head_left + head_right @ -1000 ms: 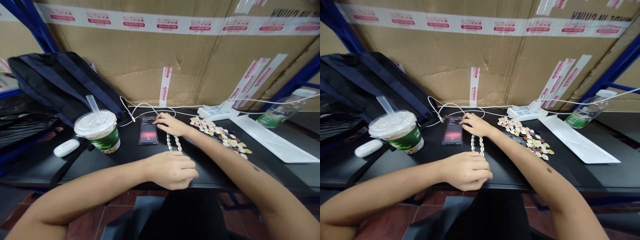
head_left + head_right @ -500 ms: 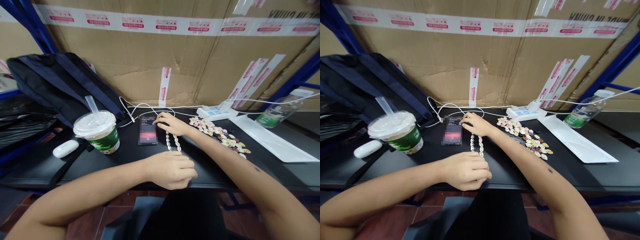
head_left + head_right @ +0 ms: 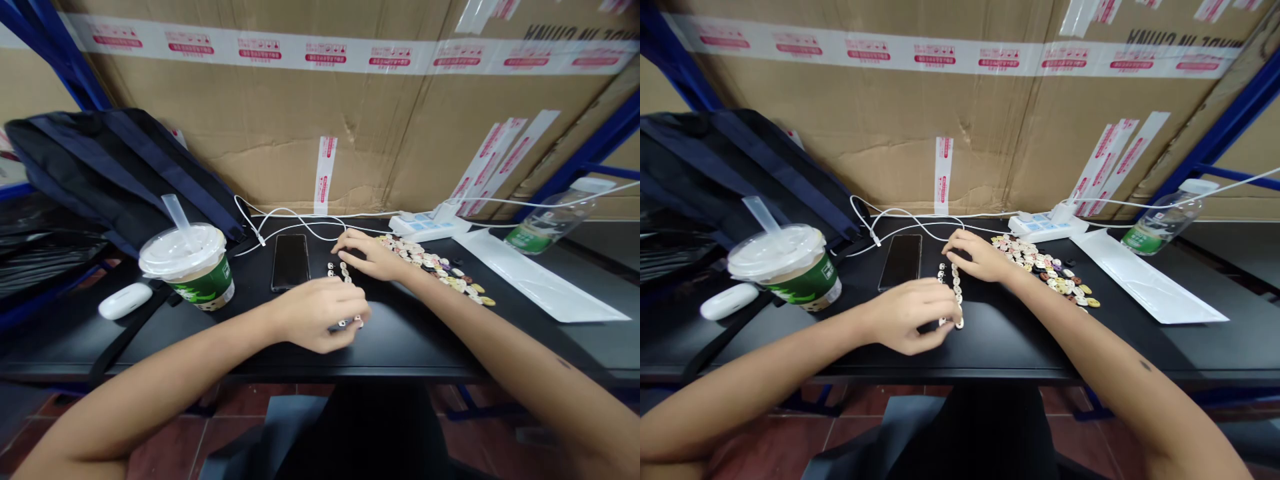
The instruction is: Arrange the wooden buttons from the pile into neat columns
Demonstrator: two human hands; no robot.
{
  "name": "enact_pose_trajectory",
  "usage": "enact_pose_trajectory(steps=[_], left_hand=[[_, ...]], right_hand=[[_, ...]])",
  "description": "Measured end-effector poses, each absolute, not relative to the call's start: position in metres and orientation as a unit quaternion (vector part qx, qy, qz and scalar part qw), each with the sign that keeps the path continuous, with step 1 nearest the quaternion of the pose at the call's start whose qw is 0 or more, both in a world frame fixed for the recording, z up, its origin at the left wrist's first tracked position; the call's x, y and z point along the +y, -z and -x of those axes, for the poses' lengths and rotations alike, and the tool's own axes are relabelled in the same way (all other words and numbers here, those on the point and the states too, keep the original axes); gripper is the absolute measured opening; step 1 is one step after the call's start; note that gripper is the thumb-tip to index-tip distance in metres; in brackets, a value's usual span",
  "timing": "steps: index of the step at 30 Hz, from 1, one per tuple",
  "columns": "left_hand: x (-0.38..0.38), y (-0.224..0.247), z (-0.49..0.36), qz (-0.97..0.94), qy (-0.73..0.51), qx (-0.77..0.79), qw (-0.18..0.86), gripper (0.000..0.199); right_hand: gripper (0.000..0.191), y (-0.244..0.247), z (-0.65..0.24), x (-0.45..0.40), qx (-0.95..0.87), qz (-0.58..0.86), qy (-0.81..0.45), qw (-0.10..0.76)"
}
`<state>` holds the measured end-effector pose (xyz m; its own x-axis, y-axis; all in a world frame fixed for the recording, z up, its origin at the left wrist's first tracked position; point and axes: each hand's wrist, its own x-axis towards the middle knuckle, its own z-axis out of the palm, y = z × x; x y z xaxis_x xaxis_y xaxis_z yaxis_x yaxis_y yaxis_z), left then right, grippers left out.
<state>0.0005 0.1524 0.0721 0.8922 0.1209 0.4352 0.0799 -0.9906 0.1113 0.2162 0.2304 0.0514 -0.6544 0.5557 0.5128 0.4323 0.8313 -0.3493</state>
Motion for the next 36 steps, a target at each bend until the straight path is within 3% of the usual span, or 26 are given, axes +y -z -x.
enact_pose_trajectory(steps=[7,16,23,30,36], left_hand=[[0.17,-0.091,0.013,-0.973,-0.124,0.121,0.15,0.007],[0.169,-0.083,0.008,-0.975,-0.055,0.157,0.15,0.015],[0.167,-0.081,0.008,-0.954,-0.049,0.161,0.249,0.009],[0.16,-0.08,0.005,-0.935,-0.053,0.154,0.316,0.007],[0.158,-0.077,0.002,-0.899,-0.123,0.152,0.392,0.007]], right_hand=[[0.017,-0.057,-0.236,0.191,-0.884,0.3,-0.221,0.283],[0.023,-0.062,-0.232,0.16,-0.898,0.243,-0.314,0.189],[0.023,-0.056,-0.231,0.161,-0.896,0.263,-0.323,0.152],[0.008,-0.061,-0.226,0.154,-0.89,0.248,-0.344,0.171],[0.01,-0.063,-0.225,0.152,-0.894,0.254,-0.328,0.17]])
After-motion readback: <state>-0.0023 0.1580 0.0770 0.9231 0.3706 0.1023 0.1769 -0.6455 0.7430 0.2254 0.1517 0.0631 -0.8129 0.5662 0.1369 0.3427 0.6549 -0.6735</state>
